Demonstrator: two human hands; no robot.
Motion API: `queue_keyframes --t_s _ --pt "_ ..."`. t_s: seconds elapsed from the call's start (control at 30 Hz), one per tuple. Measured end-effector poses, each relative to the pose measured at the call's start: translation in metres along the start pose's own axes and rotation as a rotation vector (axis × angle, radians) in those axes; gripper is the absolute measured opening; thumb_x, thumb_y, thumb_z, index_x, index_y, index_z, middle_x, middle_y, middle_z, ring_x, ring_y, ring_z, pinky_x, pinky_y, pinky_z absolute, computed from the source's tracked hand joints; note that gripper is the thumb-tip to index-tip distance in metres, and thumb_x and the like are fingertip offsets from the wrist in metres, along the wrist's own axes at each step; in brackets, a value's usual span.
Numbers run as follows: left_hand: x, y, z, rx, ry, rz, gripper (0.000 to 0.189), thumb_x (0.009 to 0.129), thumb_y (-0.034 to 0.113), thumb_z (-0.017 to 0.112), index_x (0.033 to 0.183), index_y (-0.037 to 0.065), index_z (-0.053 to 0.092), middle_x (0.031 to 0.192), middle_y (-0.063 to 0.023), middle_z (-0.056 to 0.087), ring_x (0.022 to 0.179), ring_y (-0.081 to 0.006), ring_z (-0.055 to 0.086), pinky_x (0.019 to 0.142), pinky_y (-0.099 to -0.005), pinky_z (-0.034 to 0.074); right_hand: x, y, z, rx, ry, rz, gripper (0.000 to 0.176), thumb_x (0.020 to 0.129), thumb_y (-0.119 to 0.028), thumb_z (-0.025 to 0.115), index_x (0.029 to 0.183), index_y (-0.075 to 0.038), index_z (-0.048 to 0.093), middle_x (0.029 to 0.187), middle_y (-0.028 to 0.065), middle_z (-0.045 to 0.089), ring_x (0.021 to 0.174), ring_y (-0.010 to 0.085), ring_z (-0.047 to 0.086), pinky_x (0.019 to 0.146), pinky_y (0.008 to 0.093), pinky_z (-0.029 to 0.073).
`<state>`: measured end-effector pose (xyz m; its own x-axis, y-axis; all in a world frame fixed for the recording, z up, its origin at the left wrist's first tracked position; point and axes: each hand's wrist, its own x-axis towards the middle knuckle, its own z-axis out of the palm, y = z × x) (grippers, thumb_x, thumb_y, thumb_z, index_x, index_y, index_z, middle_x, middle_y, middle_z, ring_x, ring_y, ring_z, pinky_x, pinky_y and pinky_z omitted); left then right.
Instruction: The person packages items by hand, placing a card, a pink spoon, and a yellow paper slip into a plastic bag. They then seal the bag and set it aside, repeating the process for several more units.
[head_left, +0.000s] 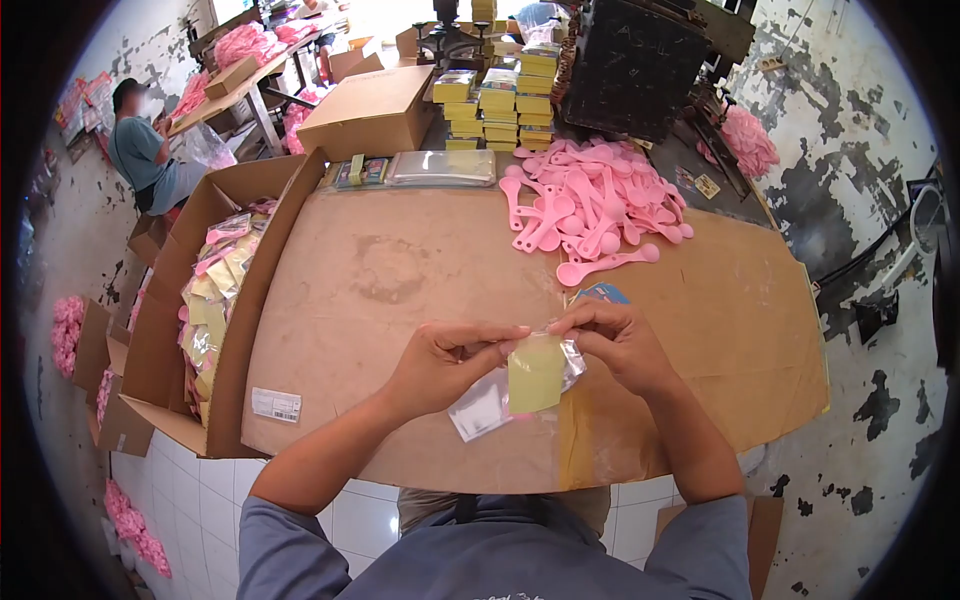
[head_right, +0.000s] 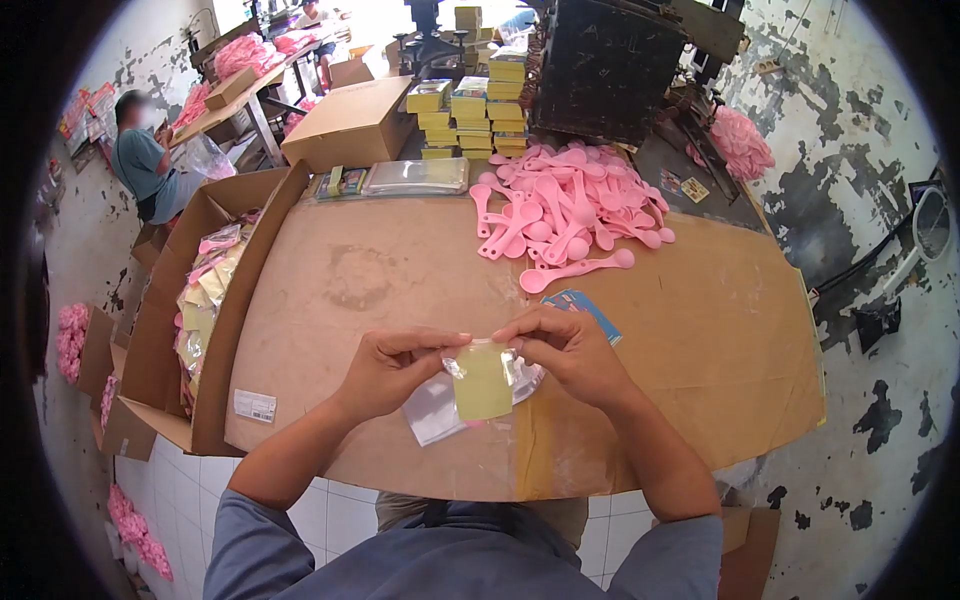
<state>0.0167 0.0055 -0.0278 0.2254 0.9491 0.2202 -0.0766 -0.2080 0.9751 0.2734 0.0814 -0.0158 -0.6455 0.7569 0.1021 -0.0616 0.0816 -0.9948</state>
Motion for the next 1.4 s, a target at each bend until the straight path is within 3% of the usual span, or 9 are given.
queue_keyframes --t_s 0.17,0.4,0.67,0.97,1.07,1.17,1.23,1.3,1.4 --pt "0.001 0.005 -0.003 -0.186 -0.014 -0.138 0.027 0.102 0.01 0.066 0.124 -0.002 0.071 0.11 -0.01 0.076 0.099 -0.012 0.07 0.086 -0.0277 0.058 -0.002 0.003 -0.004 -0.103 0.008 0.026 0.017 0.096 -0.005 0.071 0.111 0.001 0.075 0.097 0.0022 0.072 0.092 0.0079 0.067 0.08 0.0245 0.053" --pt "0.004 0.0 0.0 -0.047 -0.031 -0.249 0.027 0.101 0.009 0.066 0.126 -0.002 0.07 0.108 -0.0094 0.076 0.095 -0.0119 0.071 0.084 -0.0272 0.059 -0.003 0.013 -0.001 0.037 0.023 0.055 0.02 0.097 -0.006 0.071 0.113 0.004 0.072 0.098 0.0046 0.073 0.091 0.0096 0.068 0.08 0.0256 0.055" --pt "0.004 0.003 -0.002 0.002 -0.013 -0.248 0.027 0.102 0.011 0.065 0.126 -0.002 0.069 0.11 -0.0097 0.075 0.099 -0.0125 0.071 0.086 -0.0284 0.06 -0.003 0.004 0.009 -0.231 0.069 -0.057 0.028 0.098 -0.008 0.071 0.123 0.003 0.067 0.101 0.003 0.071 0.092 0.008 0.066 0.081 0.0252 0.053" --pt "0.006 0.007 0.006 -0.11 0.129 -0.03 0.039 0.101 0.012 0.068 0.136 -0.001 0.058 0.105 -0.0088 0.072 0.096 -0.0137 0.07 0.082 -0.0292 0.059 -0.003 -0.001 0.01 -0.07 -0.077 -0.003 0.028 0.096 -0.005 0.072 0.122 0.002 0.066 0.099 0.0014 0.069 0.09 0.0068 0.064 0.079 0.0261 0.051" --pt "0.003 0.004 -0.016 0.024 -0.126 -0.326 0.037 0.102 0.015 0.066 0.135 0.0 0.057 0.106 -0.0054 0.07 0.096 -0.0139 0.069 0.08 -0.0294 0.059 -0.003 -0.005 0.005 -0.004 -0.042 -0.071 0.027 0.097 -0.008 0.072 0.122 0.0 0.067 0.098 -0.0002 0.068 0.091 0.0069 0.063 0.081 0.0268 0.051" --pt "0.003 0.014 -0.04 -0.046 0.107 -0.187 0.035 0.102 0.012 0.064 0.135 0.001 0.056 0.111 -0.006 0.07 0.097 -0.0159 0.07 0.078 -0.0318 0.059 -0.004 -0.018 -0.021 -0.269 0.243 0.013 0.027 0.095 -0.012 0.073 0.119 -0.001 0.068 0.099 0.0024 0.068 0.092 0.0113 0.064 0.084 0.029 0.051" --pt "0.005 0.019 -0.049 -0.26 0.578 0.285 0.034 0.108 0.022 0.052 0.135 0.003 0.055 0.116 -0.0081 0.069 0.103 -0.0198 0.069 0.082 -0.0348 0.059 -0.002 -0.02 -0.05 -0.619 0.351 -0.097 0.028 0.092 -0.014 0.075 0.116 -0.001 0.07 0.1 0.0053 0.068 0.092 0.0162 0.065 0.085 0.0316 0.051" --pt "0.012 0.058 -0.047 -0.479 0.901 0.442 0.045 0.111 0.038 0.037 0.135 0.005 0.056 0.118 -0.0101 0.068 0.11 -0.0213 0.067 0.084 -0.0345 0.058 -0.007 -0.015 -0.067 -0.839 0.406 -0.109 0.029 0.09 -0.015 0.076 0.115 -0.002 0.07 0.1 0.0081 0.067 0.091 0.0205 0.065 0.086 0.034 0.052" --pt "0.018 0.05 -0.043 -0.48 0.915 0.417 0.061 0.11 0.05 0.025 0.139 0.004 0.053 0.12 -0.0104 0.067 0.11 -0.022 0.065 0.083 -0.0349 0.056 -0.009 -0.008 -0.073 -0.935 0.352 -0.003 0.031 0.086 -0.015 0.078 0.114 -0.002 0.071 0.1 0.0106 0.067 0.09 0.0243 0.065 0.085 0.0362 0.052"
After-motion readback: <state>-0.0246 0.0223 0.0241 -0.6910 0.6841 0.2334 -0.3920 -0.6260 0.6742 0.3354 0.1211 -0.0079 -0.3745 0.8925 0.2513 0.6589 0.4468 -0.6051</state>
